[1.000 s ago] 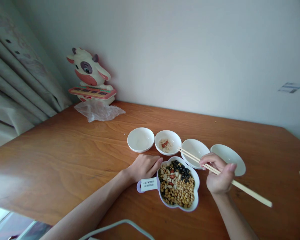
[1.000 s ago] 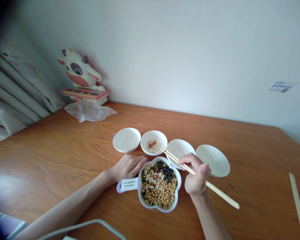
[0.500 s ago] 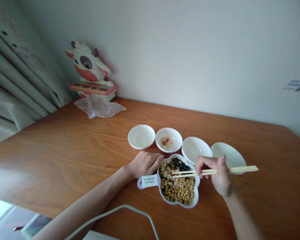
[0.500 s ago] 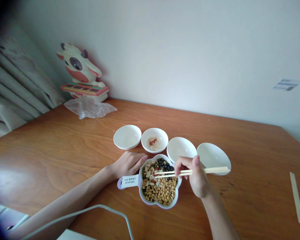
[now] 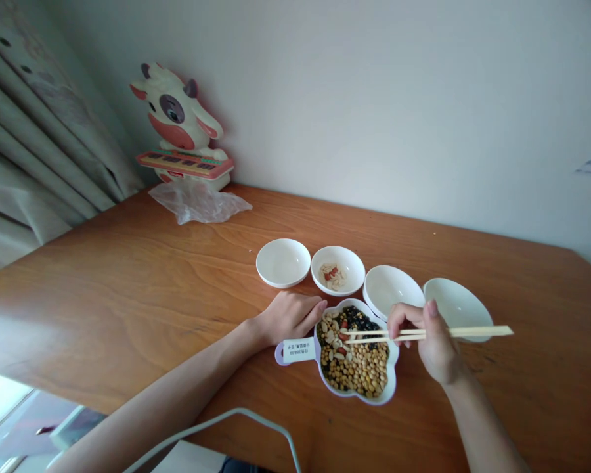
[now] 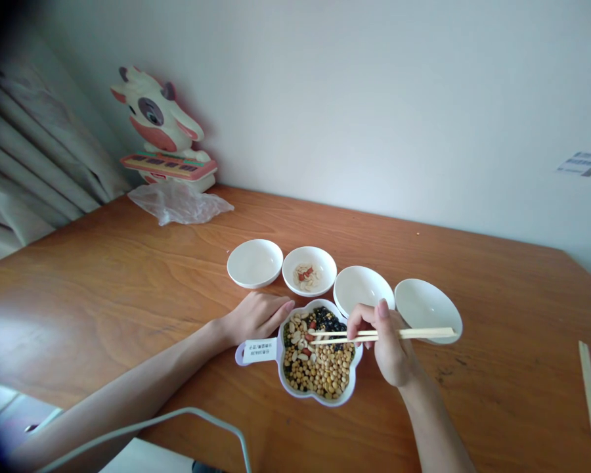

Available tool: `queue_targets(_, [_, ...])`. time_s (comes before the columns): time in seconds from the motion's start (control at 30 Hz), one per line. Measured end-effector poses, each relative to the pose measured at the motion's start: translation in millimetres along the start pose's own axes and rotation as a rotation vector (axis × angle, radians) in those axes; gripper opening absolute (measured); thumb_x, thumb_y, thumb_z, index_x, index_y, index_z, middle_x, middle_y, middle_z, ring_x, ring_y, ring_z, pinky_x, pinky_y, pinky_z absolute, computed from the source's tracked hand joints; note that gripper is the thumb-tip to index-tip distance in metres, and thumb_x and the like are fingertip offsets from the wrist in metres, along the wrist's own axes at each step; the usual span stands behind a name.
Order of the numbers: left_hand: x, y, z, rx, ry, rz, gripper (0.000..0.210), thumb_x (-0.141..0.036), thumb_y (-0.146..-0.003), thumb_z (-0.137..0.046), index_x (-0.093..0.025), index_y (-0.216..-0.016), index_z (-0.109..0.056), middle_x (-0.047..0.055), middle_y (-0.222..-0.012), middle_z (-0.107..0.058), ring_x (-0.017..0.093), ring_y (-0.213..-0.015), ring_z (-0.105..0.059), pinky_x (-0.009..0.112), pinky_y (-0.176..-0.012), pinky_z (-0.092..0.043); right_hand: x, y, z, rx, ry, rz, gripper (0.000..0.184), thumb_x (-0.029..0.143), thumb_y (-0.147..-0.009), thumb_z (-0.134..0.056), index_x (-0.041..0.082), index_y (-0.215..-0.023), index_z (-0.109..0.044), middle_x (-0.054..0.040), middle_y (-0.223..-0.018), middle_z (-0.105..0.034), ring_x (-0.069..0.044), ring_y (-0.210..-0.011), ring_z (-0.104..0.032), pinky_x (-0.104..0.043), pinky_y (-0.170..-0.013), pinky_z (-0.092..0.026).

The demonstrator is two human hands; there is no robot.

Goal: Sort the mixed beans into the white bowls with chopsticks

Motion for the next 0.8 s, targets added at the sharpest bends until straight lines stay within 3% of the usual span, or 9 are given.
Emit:
queue_targets(0.17, [-1,0,1.2,-0.013,0.006,0.001,0.052,-0.042,-0.113,-0.023,-0.018,-0.079,-0.056,0.004,-0.072,-0.063,0.014,-0.061,-0.051,0.031,-0.065,-0.037,2,0,0,-0.046,0.041,0.022,0.084,0.068,-0.103,-0.01,0.02,-0.064,-0.067,-0.0043,-0.057,-0.058,-0.016,-0.054,-0.05,-0.032,-0.053,-0.037])
queue_targets(0.4, [-2,-1,0.8,0.005,-0.002,0.007,0.05,-0.04,-0.113,-0.024,-0.018,-0.08,-0.055,0.003,-0.073,-0.064,0.014,-0.062,-0.053,0.03,-0.066,-0.038,8,-2,4,-0.122,-0.108,-0.005,0.087,0.074,-0.1,-0.01,0.02,-0.059,-0.065,-0.0053,-0.052,-0.056,-0.017,-0.05,-0.049,-0.031,-0.05,-0.036])
queue_targets(0.8, [0,0,-2.8,0.008,0.015,0.004,0.045,-0.038,-0.112,-0.027,-0.019,-0.08,-0.051,0.003,-0.073,-0.063,0.014,-0.062,-0.052,0.029,-0.065,-0.037,12,-3,-9,0.0,-0.078,-0.009,0.092,0.08,-0.093,0.004,0.021,-0.065,-0.061,-0.0046,-0.059,-0.056,-0.019,-0.058,-0.048,-0.033,-0.057,-0.036])
Point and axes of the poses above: each hand's wrist, its own y-axis away from the middle knuckle, its own z-axis out of the back of the hand, x = y × z, the point moved 9 cm from there along -y, towards the middle knuckle
